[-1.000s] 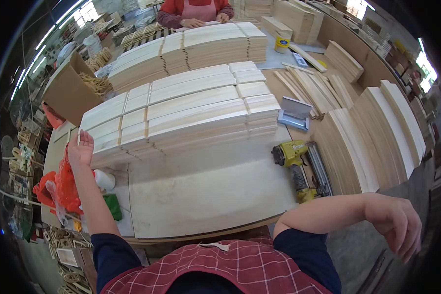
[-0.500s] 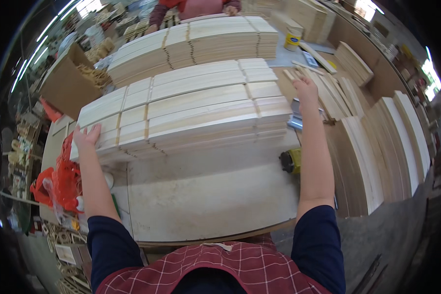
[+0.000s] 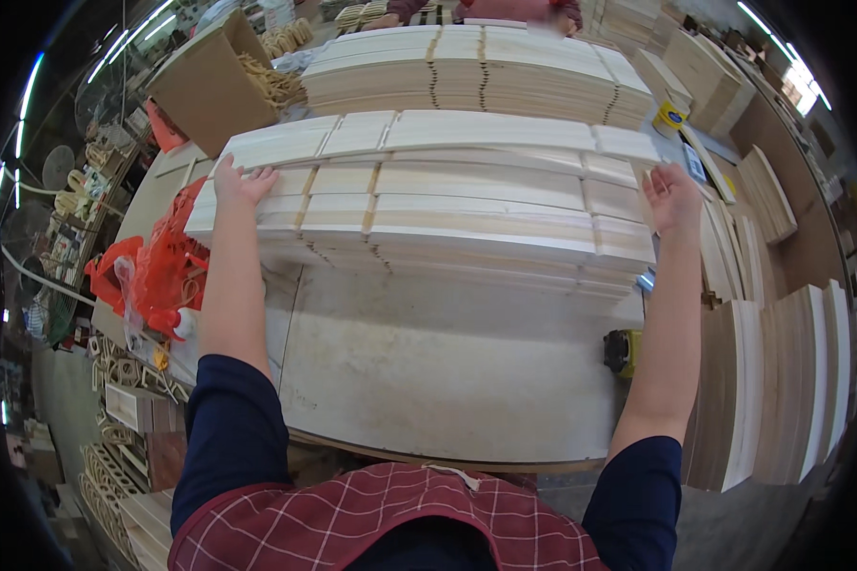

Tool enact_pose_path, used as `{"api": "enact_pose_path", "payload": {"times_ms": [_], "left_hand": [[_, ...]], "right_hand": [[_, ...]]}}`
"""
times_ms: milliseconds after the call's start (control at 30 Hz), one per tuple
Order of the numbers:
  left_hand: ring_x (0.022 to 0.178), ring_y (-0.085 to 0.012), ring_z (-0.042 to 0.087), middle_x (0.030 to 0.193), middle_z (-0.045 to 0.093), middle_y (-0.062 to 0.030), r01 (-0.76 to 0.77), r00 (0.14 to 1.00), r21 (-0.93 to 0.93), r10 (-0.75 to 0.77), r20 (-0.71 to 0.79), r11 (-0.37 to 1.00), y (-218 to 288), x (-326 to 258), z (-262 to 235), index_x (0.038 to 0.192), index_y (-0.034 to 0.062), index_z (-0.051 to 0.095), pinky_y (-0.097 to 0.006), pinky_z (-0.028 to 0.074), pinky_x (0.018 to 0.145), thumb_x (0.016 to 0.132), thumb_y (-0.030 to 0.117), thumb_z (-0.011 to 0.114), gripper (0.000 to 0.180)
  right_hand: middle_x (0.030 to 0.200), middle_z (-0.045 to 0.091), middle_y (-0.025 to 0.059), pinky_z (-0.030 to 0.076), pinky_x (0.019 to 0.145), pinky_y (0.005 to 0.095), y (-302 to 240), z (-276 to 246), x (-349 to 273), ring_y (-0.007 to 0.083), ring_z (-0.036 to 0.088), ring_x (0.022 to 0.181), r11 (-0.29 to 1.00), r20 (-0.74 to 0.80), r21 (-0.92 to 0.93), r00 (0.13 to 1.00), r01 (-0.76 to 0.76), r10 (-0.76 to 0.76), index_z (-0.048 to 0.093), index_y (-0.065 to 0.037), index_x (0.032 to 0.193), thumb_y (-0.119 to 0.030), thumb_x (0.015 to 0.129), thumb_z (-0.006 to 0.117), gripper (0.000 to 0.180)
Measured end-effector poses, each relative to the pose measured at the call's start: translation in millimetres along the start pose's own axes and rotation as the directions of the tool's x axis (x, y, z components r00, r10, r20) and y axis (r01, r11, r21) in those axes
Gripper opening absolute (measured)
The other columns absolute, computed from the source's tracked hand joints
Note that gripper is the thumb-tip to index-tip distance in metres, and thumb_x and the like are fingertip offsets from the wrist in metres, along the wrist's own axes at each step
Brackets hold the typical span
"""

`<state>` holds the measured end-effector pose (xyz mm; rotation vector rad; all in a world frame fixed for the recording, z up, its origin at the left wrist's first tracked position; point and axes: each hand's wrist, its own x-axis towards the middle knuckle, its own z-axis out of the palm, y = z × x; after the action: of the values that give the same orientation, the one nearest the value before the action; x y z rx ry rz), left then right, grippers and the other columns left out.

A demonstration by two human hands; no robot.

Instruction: Assembling wooden box components using glue and a pneumatic nail gun.

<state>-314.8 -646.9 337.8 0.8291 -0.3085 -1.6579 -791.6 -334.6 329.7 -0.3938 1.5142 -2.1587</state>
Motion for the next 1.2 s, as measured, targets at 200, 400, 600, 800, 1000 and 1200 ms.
{"api": "enact_pose_path", "payload": {"times_ms": [200, 400, 600, 800, 1000, 1200], "left_hand": [[0.122, -0.0332, 0.024, 0.133, 0.016, -0.0195, 0.045, 0.999, -0.202, -0.048, -0.011, 0.978, -17.3, 7.3, 17.5, 0.129, 0.005, 0.015, -0.047, 0.025, 0.098, 0.084, 0.027, 0.045, 0.058], [0.087, -0.0268, 0.057, 0.091, 0.057, -0.0137, 0.024, 0.966, -0.104, 0.003, 0.258, 0.994, -13.1, 50.7, 0.3, 0.095, -0.0044, 0.048, -0.039, 0.05, 0.076, 0.077, 0.009, 0.055, 0.024], [0.084, -0.0269, 0.058, 0.097, 0.056, -0.0152, -0.026, 0.924, -0.125, 0.071, 0.375, 0.992, -37.8, -28.7, 26.8, 0.103, -0.0039, 0.047, -0.038, 0.052, 0.07, 0.078, 0.006, 0.05, 0.027], [0.101, -0.0301, 0.051, 0.114, 0.048, -0.0182, -0.039, 0.7, 0.055, -0.012, 0.714, 0.998, -55.9, -139.4, 21.2, 0.126, 0.0034, 0.03, -0.045, 0.046, 0.081, 0.084, 0.014, 0.041, 0.045], [0.104, -0.0343, 0.048, 0.121, 0.04, -0.0206, -0.019, 0.645, 0.097, -0.062, 0.762, 0.995, -70.1, -198.4, -12.5, 0.133, 0.0174, 0.01, -0.05, 0.047, 0.078, 0.086, 0.014, 0.038, 0.055], [0.107, -0.0364, 0.045, 0.122, 0.038, -0.0229, -0.046, 0.687, 0.178, -0.098, 0.72, 0.983, -74.6, -220.1, -30.8, 0.132, 0.0165, 0.014, -0.051, 0.046, 0.08, 0.085, 0.01, 0.036, 0.052]], "right_hand": [[0.092, 0.048, 0.0148, 0.042, 0.083, 0.0411, -31.5, 36.9, -20.2, 0.0245, 0.048, 0.086, 0.703, 0.027, 0.707, 0.991, 0.073, -0.131, 0.046, 0.005, 0.091, 0.0, 0.069, 0.057, 0.026], [0.103, 0.043, 0.0158, 0.03, 0.094, 0.0485, -18.1, 71.0, -50.8, 0.0316, 0.042, 0.101, 0.624, 0.265, 0.777, 0.941, -0.078, -0.212, 0.039, 0.003, 0.108, -0.009, 0.071, 0.061, 0.044], [0.119, 0.044, 0.0178, 0.027, 0.096, 0.0507, 9.3, 82.5, -93.0, 0.0323, 0.04, 0.112, 0.61, 0.493, 0.762, 0.806, -0.218, -0.328, 0.043, -0.004, 0.113, -0.014, 0.074, 0.057, 0.042], [0.122, 0.038, 0.0243, 0.039, 0.088, 0.0513, 15.7, 109.7, -160.2, 0.0375, 0.04, 0.111, 0.752, 0.509, 0.632, 0.832, -0.187, -0.221, 0.031, -0.01, 0.122, -0.005, 0.08, 0.042, 0.044], [0.123, 0.035, 0.0265, 0.045, 0.082, 0.0505, 16.0, 87.7, -194.2, 0.0381, 0.043, 0.109, 0.829, 0.669, 0.494, 0.724, -0.264, -0.168, 0.026, -0.008, 0.124, -0.001, 0.08, 0.036, 0.046], [0.12, 0.04, 0.0243, 0.048, 0.079, 0.0477, 19.0, 72.8, -216.1, 0.0358, 0.047, 0.105, 0.887, 0.646, 0.373, 0.762, -0.274, -0.036, 0.023, -0.007, 0.126, 0.0, 0.079, 0.036, 0.05]]}}
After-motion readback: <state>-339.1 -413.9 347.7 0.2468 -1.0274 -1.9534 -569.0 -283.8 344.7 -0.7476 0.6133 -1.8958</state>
